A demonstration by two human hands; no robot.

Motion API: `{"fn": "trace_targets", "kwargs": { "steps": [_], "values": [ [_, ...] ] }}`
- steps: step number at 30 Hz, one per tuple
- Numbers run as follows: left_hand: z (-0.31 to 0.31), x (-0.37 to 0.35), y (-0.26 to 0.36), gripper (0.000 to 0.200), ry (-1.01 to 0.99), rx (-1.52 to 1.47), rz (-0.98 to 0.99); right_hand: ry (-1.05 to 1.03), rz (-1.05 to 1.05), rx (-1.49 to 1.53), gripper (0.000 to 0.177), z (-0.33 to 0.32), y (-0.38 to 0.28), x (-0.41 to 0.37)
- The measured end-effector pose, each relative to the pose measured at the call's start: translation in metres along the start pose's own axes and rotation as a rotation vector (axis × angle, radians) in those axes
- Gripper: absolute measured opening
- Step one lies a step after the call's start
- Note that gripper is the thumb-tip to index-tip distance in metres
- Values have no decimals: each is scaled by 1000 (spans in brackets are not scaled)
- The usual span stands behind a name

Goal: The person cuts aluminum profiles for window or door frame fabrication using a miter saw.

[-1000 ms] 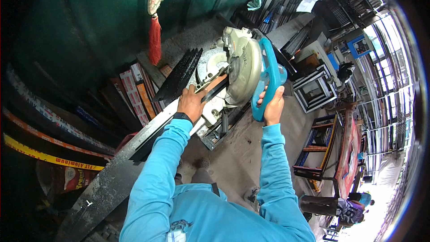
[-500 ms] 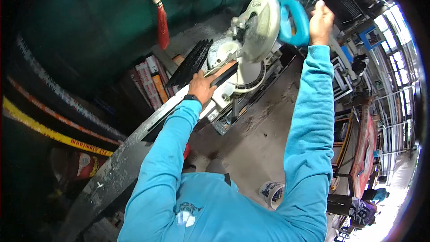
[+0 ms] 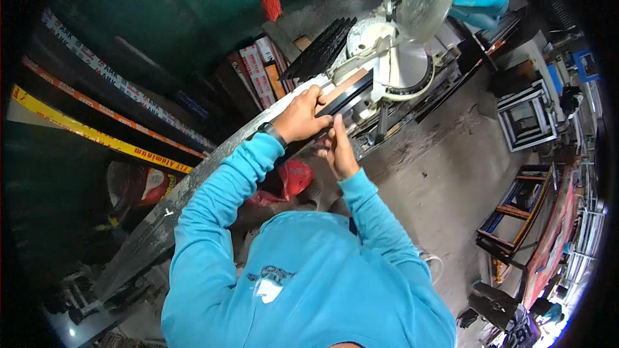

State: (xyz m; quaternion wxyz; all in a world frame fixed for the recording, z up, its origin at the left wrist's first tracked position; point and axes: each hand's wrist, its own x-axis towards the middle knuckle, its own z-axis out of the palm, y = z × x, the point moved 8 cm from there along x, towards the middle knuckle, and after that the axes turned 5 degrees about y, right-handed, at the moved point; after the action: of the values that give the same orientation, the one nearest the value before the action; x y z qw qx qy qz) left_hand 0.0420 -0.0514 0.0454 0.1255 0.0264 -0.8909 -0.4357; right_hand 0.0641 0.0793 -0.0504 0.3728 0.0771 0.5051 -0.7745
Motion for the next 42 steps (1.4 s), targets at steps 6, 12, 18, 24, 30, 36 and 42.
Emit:
{"fn": "trace_targets", "kwargs": {
  "steps": [6,12,18,24,30,36,42],
  "values": [
    [38,-15,-47,56,-180,-345,-221,-42,117,77,42,17,-9,-22],
    [24,-16,-26,75,-604,-574,-370,-101,-41,104,42,21,-6,-11],
    [-1,10,-30,72,-608,-494,-282,2,-150,8,38,2,-6,-12],
    [-57,117,-96,55,-76,8,-365,186,-452,87,45,-25,-9,-11],
    [6,210,-95,89,27,546,-314,224,-283,394,46,-43,5,-37],
    [37,244,-128,74,-128,636,-360,288,-272,471,51,-62,-8,-61],
    [-37,242,-166,68,-201,497,-160,331,-213,605,53,-68,-15,-61]
  ]
}}
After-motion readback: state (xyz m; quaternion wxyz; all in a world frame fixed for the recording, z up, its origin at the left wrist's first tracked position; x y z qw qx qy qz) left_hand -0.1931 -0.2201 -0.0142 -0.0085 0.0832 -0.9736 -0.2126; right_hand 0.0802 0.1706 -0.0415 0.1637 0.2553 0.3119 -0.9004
